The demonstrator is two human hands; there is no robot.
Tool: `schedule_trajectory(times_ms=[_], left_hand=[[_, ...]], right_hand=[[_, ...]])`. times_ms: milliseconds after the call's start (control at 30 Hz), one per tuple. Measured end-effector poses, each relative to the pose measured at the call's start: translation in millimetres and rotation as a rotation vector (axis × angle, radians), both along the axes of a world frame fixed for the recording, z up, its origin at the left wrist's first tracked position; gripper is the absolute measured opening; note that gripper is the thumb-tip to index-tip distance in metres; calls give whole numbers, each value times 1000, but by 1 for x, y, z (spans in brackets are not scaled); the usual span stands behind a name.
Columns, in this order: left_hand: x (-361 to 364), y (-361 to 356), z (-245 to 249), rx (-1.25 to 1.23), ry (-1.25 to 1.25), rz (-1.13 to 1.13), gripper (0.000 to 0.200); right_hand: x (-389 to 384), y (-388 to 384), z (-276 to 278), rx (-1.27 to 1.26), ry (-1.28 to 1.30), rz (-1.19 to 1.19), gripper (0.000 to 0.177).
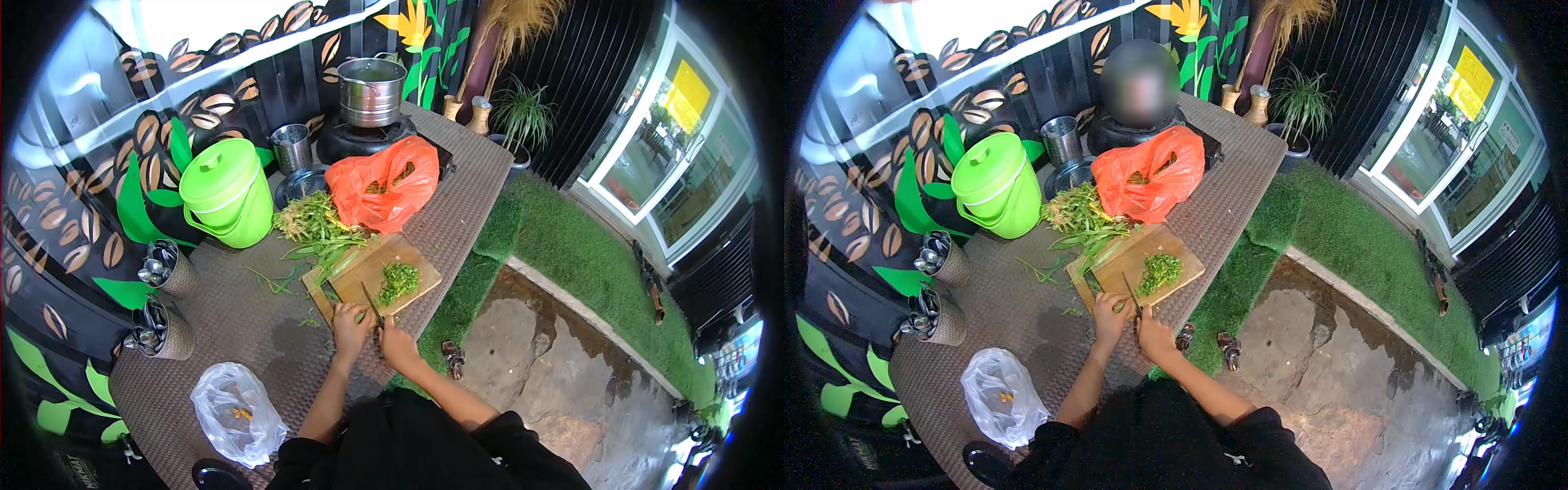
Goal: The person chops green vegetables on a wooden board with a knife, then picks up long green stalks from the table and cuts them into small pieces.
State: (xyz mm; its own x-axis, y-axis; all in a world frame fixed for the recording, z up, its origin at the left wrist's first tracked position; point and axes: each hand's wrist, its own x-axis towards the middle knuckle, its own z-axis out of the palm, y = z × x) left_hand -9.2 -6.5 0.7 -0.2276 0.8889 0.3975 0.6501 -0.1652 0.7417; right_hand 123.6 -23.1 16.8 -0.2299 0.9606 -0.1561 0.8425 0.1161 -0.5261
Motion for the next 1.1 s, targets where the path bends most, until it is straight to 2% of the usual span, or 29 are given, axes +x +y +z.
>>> schedule_trajectory(times_ms=[300,400,500,600,700,833,1033,1100], left_hand=[[-6,5,0,-91,-102,14,13],[-6,5,-2,-17,-115,-16,13],[-6,0,0,-43,-68,-21,13],[0,-5,6,39,-18,-17,13],[-2,-6,5,57,-19,-33,13],[-1,-3,4,84,-9,-26,12],[-4,-4,6,43,-53,34,11],[-4,-4,5,47,-38,13,11]], right_hand=[[6,13,5,-4,46,61,32],[-8,-5,1,21,17,-44,33],[-11,12,2,-73,27,1,35],[2,15,7,-33,69,55,35],[-5,-7,7,-54,24,-34,34],[-9,8,2,-82,29,-1,33],[1,12,9,42,107,103,33],[-9,-3,16,-66,11,-24,34]])
